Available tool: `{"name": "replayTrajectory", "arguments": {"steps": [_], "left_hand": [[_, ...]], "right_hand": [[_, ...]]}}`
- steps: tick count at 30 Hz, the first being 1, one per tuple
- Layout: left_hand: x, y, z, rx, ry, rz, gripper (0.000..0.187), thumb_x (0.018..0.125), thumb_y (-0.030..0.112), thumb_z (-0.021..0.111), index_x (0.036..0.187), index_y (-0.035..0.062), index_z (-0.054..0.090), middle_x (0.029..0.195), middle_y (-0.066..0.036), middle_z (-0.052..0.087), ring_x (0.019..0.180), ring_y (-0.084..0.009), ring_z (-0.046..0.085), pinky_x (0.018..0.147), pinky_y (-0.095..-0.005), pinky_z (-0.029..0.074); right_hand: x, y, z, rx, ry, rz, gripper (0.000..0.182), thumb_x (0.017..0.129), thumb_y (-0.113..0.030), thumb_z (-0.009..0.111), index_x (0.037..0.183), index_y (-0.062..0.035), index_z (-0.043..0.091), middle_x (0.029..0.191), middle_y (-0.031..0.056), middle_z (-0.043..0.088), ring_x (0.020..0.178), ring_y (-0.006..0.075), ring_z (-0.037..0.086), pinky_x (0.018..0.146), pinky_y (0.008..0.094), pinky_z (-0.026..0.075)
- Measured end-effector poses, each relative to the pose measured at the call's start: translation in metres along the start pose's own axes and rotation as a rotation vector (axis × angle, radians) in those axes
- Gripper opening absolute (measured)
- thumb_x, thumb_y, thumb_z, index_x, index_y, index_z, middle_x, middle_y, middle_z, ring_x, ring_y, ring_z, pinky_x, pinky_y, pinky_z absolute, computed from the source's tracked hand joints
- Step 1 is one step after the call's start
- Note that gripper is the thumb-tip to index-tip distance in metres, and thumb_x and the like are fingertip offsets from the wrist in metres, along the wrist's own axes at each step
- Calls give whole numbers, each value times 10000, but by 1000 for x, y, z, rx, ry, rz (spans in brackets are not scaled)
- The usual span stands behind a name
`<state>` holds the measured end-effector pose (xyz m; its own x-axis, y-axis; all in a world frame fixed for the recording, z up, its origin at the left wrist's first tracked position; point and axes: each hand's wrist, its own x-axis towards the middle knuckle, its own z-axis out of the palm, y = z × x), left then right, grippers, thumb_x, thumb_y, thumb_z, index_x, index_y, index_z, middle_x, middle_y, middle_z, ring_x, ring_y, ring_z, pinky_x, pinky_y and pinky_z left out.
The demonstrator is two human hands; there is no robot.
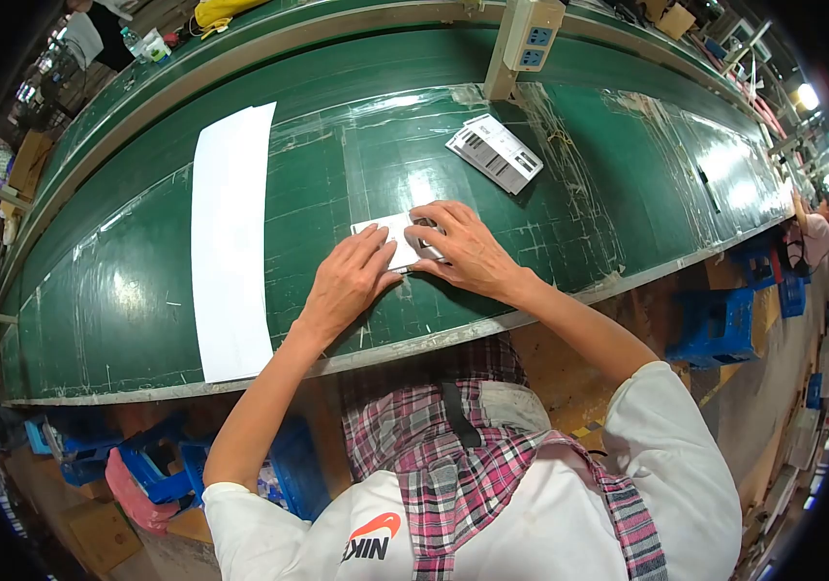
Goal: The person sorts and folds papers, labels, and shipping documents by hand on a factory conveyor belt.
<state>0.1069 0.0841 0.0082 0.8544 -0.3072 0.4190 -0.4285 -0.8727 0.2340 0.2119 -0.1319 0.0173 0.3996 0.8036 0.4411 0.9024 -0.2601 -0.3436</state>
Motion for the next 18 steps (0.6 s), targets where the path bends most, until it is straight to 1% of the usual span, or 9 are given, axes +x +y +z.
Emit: {"name": "replayTrajectory", "arguments": {"steps": [3, 9, 15, 18], "left_hand": [[-2, 0, 2, 16, 19, 15, 429, 828, 212, 771, 1190, 20, 642, 1303, -131, 626, 1250, -311, 582, 1035, -426, 493], [-5, 4, 7, 16, 55, 3, 407, 833, 194, 769, 1180, 18, 650, 1279, -131, 642, 1240, -308, 591, 1021, -422, 503], [-5, 5, 6, -56, 90, -48, 390, 829, 178, 774, 1172, 30, 661, 1272, -131, 647, 1235, -314, 591, 1022, -423, 496], [-4, 7, 5, -59, 83, -52, 386, 823, 167, 778, 1168, 34, 664, 1265, -126, 647, 1237, -315, 587, 1033, -430, 486]], "right_hand": [[-2, 1, 3, -18, -22, -3, 391, 832, -226, 772, 1164, -104, 606, 1294, 90, 546, 1244, 315, 499, 1051, 461, 411], [-6, -1, 2, -14, -36, -3, 400, 831, -203, 772, 1182, -114, 602, 1304, 80, 541, 1251, 311, 497, 1052, 458, 411], [-7, -7, 0, 17, 37, 43, 465, 817, -183, 781, 1227, -104, 579, 1338, 106, 518, 1295, 333, 471, 1071, 468, 399], [-8, -6, 2, 11, 33, 31, 479, 809, -175, 784, 1231, -96, 571, 1352, 118, 507, 1311, 343, 458, 1078, 474, 393]]}}
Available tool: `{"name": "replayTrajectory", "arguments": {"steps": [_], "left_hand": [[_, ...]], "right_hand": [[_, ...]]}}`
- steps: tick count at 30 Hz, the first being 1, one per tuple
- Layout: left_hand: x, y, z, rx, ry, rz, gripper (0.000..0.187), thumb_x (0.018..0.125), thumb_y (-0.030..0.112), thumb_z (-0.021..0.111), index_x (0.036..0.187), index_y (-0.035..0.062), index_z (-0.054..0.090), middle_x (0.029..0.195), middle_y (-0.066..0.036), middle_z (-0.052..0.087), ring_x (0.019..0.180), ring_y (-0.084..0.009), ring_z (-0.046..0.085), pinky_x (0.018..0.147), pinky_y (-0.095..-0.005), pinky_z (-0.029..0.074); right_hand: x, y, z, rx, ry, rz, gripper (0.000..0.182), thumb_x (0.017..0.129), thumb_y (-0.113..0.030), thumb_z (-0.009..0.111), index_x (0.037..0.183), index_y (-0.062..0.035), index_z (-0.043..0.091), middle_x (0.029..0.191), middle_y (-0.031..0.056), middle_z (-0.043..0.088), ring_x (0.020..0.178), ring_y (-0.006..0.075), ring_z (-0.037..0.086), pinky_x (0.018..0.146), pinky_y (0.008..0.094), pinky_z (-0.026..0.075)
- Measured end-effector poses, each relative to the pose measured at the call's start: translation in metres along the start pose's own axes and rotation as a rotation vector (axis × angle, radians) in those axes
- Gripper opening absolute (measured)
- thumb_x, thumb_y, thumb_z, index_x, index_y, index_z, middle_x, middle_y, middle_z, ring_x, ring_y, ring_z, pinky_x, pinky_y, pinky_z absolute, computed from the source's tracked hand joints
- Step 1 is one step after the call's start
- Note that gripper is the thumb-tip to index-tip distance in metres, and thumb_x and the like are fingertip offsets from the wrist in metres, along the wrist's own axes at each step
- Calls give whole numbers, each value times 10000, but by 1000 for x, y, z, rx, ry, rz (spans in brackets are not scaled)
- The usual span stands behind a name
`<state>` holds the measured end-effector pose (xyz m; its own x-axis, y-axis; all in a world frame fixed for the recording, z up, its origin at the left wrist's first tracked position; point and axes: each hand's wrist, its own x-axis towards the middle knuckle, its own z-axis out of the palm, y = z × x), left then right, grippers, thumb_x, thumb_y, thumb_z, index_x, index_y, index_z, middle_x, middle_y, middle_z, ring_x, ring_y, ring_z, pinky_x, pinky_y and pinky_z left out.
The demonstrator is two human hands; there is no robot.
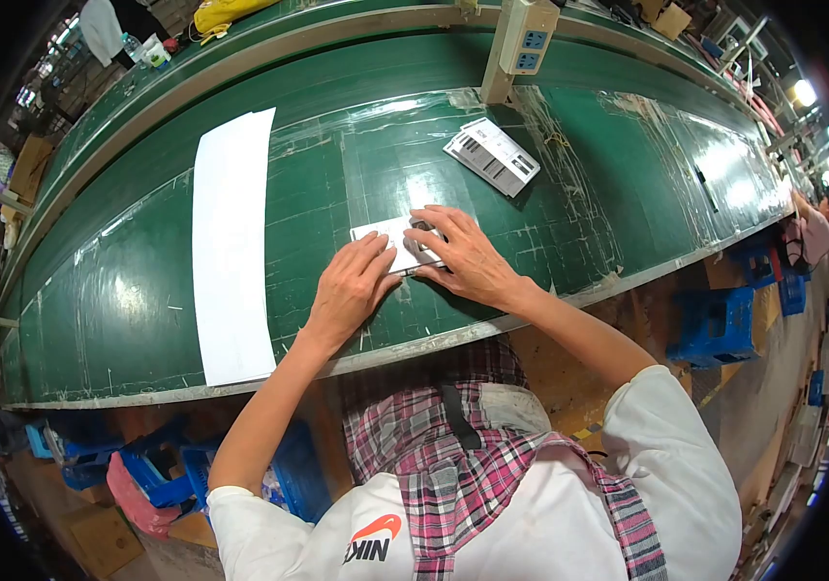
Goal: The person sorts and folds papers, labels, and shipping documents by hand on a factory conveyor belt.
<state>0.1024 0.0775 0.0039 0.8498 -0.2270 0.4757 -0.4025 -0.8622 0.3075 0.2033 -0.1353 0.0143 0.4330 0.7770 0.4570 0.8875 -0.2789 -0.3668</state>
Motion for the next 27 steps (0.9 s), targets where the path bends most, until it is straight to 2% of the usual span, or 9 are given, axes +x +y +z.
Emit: {"name": "replayTrajectory", "arguments": {"steps": [6, 10, 13, 16, 19, 22, 25, 27], "left_hand": [[3, 1, -8, -21, 1, -44, 419, 855, 199, 755, 1222, 34, 639, 1345, -129, 582, 1329, -342, 490, 1100, -477, 395], [9, -11, -1, -5, 100, -271, 508, 849, 294, 760, 1260, 30, 624, 1386, -132, 533, 1361, -344, 409, 1125, -494, 303], [8, -19, 2, 58, -5, -281, 562, 829, 315, 776, 1288, 40, 608, 1380, -126, 533, 1362, -344, 401, 1132, -510, 265], [8, -19, 3, 32, -16, -258, 552, 820, 319, 780, 1267, 43, 612, 1358, -121, 541, 1350, -337, 414, 1131, -514, 250], [11, -15, 0, 19, 19, -242, 488, 815, 294, 786, 1203, 51, 618, 1323, -113, 552, 1324, -321, 431, 1131, -514, 244], [17, -6, -6, 18, 101, -188, 429, 785, 190, 807, 1142, 54, 612, 1192, -101, 615, 1198, -301, 534, 1095, -493, 300], [13, -6, -14, -39, 152, -135, 427, 761, 67, 803, 1136, 62, 599, 1037, -83, 658, 1026, -288, 610, 995, -439, 405], [12, 2, -22, -112, 204, -146, 431, 755, 23, 793, 1142, 68, 608, 990, -79, 668, 951, -284, 627, 914, -414, 448]], "right_hand": [[-1, 2, 1, 4, -37, -17, 465, 808, -174, 786, 1214, -98, 573, 1342, 114, 507, 1299, 338, 463, 1074, 478, 392], [0, 3, 0, 24, -51, -1, 507, 809, -198, 793, 1251, -91, 568, 1356, 118, 500, 1300, 341, 458, 1081, 480, 385], [0, 3, 2, 47, 16, 54, 573, 801, -251, 795, 1287, -65, 553, 1382, 131, 481, 1273, 355, 456, 1084, 493, 378], [2, 6, -2, 70, 11, 47, 617, 804, -275, 796, 1322, -50, 547, 1384, 143, 490, 1272, 357, 453, 1081, 490, 375], [9, 10, -4, 135, 47, 76, 553, 816, -259, 783, 1287, -50, 581, 1285, 138, 556, 1228, 350, 473, 1060, 488, 382], [22, 9, -8, 90, -18, 131, 432, 817, -151, 775, 1217, -72, 636, 1132, 105, 627, 1127, 307, 519, 1009, 434, 421], [33, 8, -18, 202, -129, 186, 286, 813, -87, 757, 1089, -78, 683, 1020, 61, 650, 1009, 270, 548, 925, 386, 464], [35, -4, -33, 182, -111, 166, 239, 812, -53, 744, 1042, -72, 684, 1000, 58, 657, 972, 263, 580, 868, 370, 489]]}}
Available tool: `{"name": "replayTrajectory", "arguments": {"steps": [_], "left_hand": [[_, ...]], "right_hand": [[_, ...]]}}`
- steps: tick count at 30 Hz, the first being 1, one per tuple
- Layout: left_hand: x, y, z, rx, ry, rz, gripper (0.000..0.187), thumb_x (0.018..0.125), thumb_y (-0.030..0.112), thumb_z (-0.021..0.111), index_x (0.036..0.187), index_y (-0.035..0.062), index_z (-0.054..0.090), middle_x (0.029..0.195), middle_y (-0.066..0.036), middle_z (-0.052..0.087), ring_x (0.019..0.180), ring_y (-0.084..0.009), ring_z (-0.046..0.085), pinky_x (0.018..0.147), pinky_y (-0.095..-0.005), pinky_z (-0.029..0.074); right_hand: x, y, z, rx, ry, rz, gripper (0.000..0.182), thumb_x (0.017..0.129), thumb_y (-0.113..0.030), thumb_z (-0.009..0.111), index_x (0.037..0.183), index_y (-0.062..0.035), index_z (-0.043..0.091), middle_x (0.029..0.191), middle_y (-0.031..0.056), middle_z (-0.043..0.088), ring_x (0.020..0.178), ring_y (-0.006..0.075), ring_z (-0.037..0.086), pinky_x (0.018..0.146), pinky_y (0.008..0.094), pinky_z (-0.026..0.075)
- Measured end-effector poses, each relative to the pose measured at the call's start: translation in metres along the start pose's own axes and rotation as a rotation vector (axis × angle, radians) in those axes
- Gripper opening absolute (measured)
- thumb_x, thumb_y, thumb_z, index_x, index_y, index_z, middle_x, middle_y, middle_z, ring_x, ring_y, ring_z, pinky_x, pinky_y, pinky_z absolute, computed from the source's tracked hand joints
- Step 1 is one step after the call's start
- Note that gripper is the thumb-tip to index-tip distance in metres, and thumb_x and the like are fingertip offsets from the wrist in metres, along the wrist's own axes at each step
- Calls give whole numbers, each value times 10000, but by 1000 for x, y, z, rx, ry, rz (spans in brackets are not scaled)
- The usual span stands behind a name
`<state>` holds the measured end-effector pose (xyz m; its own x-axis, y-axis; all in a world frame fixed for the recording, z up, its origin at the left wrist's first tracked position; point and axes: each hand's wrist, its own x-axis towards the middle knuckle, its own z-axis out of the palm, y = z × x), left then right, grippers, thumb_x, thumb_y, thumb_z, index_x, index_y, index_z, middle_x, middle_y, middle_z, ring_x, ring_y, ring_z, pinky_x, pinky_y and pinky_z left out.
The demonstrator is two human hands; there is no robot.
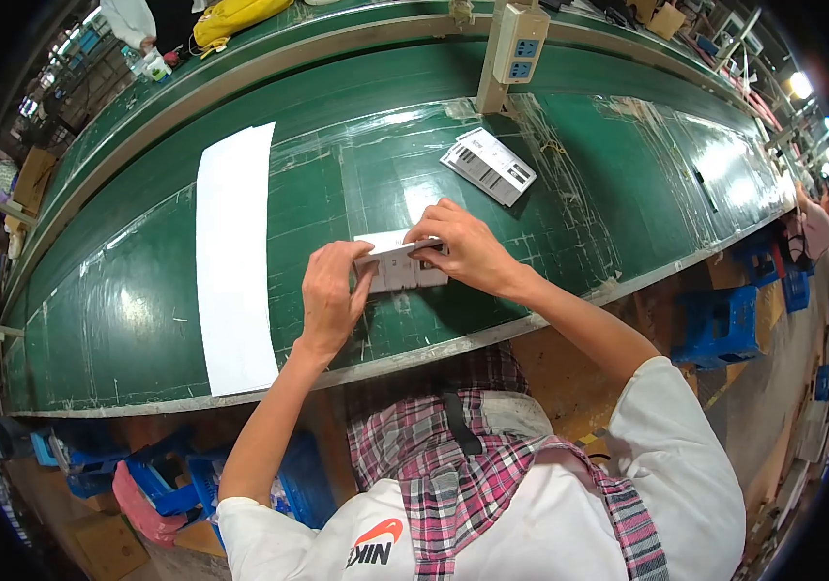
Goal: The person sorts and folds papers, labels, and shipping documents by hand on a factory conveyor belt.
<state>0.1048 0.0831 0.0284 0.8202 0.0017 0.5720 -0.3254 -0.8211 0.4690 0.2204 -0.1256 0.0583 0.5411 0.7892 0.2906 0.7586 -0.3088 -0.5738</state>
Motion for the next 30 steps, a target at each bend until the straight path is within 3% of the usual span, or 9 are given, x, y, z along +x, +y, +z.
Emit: {"name": "replayTrajectory", "arguments": {"steps": [4, 7, 10, 13, 16, 19, 23, 30], "left_hand": [[-2, 13, -12, -135, -11, -61, 386, 786, 30, 761, 1147, 89, 635, 942, -93, 677, 881, -288, 633, 846, -384, 480], [-18, -2, -5, -137, -120, -71, 322, 805, 52, 757, 1112, 88, 668, 923, -98, 691, 861, -301, 642, 848, -375, 481], [-23, -5, 3, -210, -98, -226, 221, 842, 75, 742, 1055, 55, 686, 887, -128, 697, 834, -298, 652, 793, -361, 492], [-13, 2, -1, -410, -143, -437, 210, 925, 181, 696, 1062, 21, 684, 851, -133, 690, 765, -237, 635, 726, -337, 485], [-12, -2, -2, -543, -148, -562, 331, 1001, 307, 610, 1077, -8, 679, 793, -110, 656, 704, -159, 557, 666, -312, 455], [-13, -6, 5, -537, -120, -533, 435, 1037, 379, 534, 1093, -23, 691, 752, -58, 610, 689, -121, 483, 644, -297, 427], [-10, -5, 11, -651, -24, -527, 435, 1041, 375, 530, 1106, -11, 720, 690, -9, 540, 653, -93, 430, 594, -288, 369], [-3, 3, 7, -602, -55, -557, 407, 1036, 370, 553, 1085, 18, 753, 637, 34, 468, 599, -63, 365, 530, -273, 290]], "right_hand": [[-12, -13, -4, 74, 16, -54, 212, 812, -18, 723, 1014, -64, 680, 968, 75, 669, 909, 277, 641, 775, 371, 524], [-15, -14, -3, 141, -20, 25, 201, 838, -23, 706, 1034, -51, 671, 1019, 97, 697, 918, 285, 674, 786, 386, 532], [-13, -9, 2, 200, 8, 47, 185, 884, -73, 691, 1065, -43, 666, 1043, 112, 708, 921, 289, 680, 789, 384, 532], [-9, -1, 6, 236, 27, 30, 192, 941, -145, 660, 1101, -38, 673, 1033, 127, 711, 893, 291, 680, 768, 380, 528], [-5, 6, 8, 278, 20, 66, 220, 985, -189, 619, 1124, -31, 685, 1019, 138, 707, 853, 277, 669, 740, 368, 517], [-5, 6, 10, 299, 16, 83, 223, 998, -180, 604, 1129, -23, 692, 1010, 139, 703, 826, 256, 652, 720, 354, 506], [-4, 8, 14, 314, 45, 14, 207, 992, -148, 616, 1139, -25, 694, 1000, 124, 704, 800, 228, 642, 694, 336, 499], [-5, 8, 13, 342, 31, 60, 210, 975, -154, 642, 1140, -39, 703, 1003, 106, 706, 786, 194, 633, 670, 320, 501]]}}
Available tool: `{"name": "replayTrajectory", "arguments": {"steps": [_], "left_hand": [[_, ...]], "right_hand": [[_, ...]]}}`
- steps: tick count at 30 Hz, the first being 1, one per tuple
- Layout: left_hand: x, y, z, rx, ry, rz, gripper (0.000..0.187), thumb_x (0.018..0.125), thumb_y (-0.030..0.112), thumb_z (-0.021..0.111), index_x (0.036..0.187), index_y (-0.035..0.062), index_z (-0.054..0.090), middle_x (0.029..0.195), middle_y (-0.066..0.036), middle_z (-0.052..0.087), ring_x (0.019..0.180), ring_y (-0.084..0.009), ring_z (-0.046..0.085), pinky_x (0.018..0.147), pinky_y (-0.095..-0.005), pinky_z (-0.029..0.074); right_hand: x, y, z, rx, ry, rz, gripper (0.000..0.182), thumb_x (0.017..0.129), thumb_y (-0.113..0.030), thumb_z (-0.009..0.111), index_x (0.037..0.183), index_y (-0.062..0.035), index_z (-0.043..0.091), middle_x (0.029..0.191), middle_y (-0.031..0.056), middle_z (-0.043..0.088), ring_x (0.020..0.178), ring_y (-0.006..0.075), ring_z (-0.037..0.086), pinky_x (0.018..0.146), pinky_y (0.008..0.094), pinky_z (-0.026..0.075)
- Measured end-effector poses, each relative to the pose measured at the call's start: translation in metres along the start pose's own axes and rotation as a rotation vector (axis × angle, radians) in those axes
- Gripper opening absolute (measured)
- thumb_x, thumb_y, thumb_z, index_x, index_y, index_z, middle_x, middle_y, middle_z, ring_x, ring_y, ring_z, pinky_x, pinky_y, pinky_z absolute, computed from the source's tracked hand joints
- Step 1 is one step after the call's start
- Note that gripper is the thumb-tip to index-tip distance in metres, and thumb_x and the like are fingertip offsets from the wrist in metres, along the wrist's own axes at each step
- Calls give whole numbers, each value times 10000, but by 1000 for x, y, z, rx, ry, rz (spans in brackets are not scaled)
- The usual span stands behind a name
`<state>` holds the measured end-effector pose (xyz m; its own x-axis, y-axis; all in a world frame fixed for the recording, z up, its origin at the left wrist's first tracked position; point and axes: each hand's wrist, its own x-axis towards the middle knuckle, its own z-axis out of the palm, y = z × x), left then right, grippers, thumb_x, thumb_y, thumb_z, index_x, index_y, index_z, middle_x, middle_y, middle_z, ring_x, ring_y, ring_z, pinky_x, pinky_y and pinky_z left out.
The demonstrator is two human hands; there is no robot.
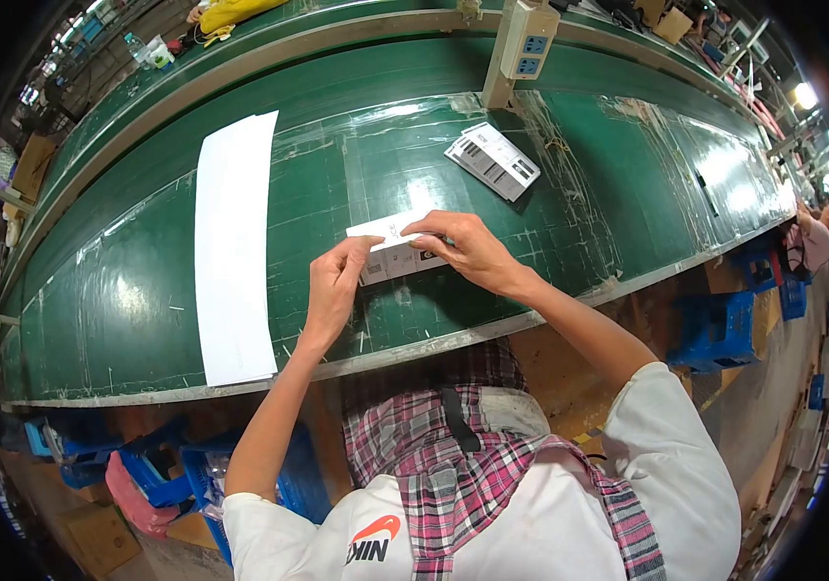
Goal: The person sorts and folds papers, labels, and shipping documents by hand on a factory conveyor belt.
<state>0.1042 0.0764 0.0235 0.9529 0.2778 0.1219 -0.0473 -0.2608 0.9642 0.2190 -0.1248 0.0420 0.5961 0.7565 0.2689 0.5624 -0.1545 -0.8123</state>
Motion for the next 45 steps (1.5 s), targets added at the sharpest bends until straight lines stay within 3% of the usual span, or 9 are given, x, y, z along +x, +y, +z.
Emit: {"name": "replayTrajectory", "arguments": {"steps": [8, 19, 25, 28, 31, 37, 40, 43, 45], "left_hand": [[7, 2, -1, 84, -18, -2, 315, 1002, 294, 631, 1088, 18, 755, 644, 33, 491, 601, -53, 386, 517, -272, 306], [14, 2, -5, 151, -41, -27, 278, 989, 237, 641, 1048, -18, 735, 732, -50, 657, 672, -98, 525, 621, -287, 447], [18, 4, 2, 54, 26, 1, 234, 974, 197, 658, 1024, -15, 742, 801, -34, 688, 665, -80, 532, 606, -254, 432], [21, -6, 1, 70, -9, 20, 216, 982, 193, 662, 1023, -2, 746, 749, 52, 600, 654, -28, 439, 553, -219, 343], [24, -10, 0, 83, -21, -9, 204, 967, 174, 669, 1009, -10, 747, 752, 33, 631, 665, -32, 477, 568, -220, 375], [29, -20, 4, 179, 16, 37, 194, 943, 147, 679, 985, -35, 730, 719, -24, 666, 672, -69, 545, 607, -247, 445], [28, -20, 6, 228, 32, 63, 172, 946, 128, 664, 992, -29, 719, 805, -60, 679, 704, -104, 584, 630, -277, 472], [24, -20, 6, 395, 225, 305, 142, 939, 95, 652, 1014, -12, 709, 942, -97, 668, 826, -184, 631, 719, -320, 499], [15, -16, 1, 449, 205, 332, 136, 924, 78, 641, 1029, 9, 693, 1005, -114, 637, 931, -263, 598, 796, -366, 487]], "right_hand": [[10, 7, -1, 36, -39, 84, 243, 968, -208, 651, 1113, -26, 721, 909, 136, 726, 750, 238, 669, 692, 356, 525], [17, 7, -3, 37, -78, 197, 257, 960, -234, 666, 1053, -14, 761, 794, 94, 731, 666, 130, 607, 611, 298, 492], [19, 14, 0, 26, -67, 220, 261, 952, -230, 667, 1032, -2, 766, 786, 102, 730, 651, 125, 600, 592, 304, 488], [17, 20, 5, 34, -28, 176, 282, 946, -258, 658, 1005, -4, 765, 737, 124, 709, 614, 161, 600, 587, 321, 478], [17, 20, 5, 20, -36, 210, 302, 935, -281, 657, 984, -3, 765, 722, 137, 705, 609, 187, 613, 600, 336, 484], [14, 30, 11, 16, 11, 175, 315, 915, -284, 659, 958, 10, 762, 810, 163, 720, 700, 244, 672, 661, 371, 517], [13, 32, 14, -50, 27, 156, 316, 915, -283, 653, 944, 14, 757, 872, 158, 718, 763, 285, 682, 701, 389, 525], [12, 31, 15, -92, 36, 162, 311, 918, -280, 647, 932, 13, 752, 903, 145, 714, 796, 307, 679, 729, 398, 526], [12, 31, 16, -110, 42, 164, 301, 919, -276, 645, 935, 6, 751, 905, 140, 712, 798, 309, 677, 734, 401, 525]]}}
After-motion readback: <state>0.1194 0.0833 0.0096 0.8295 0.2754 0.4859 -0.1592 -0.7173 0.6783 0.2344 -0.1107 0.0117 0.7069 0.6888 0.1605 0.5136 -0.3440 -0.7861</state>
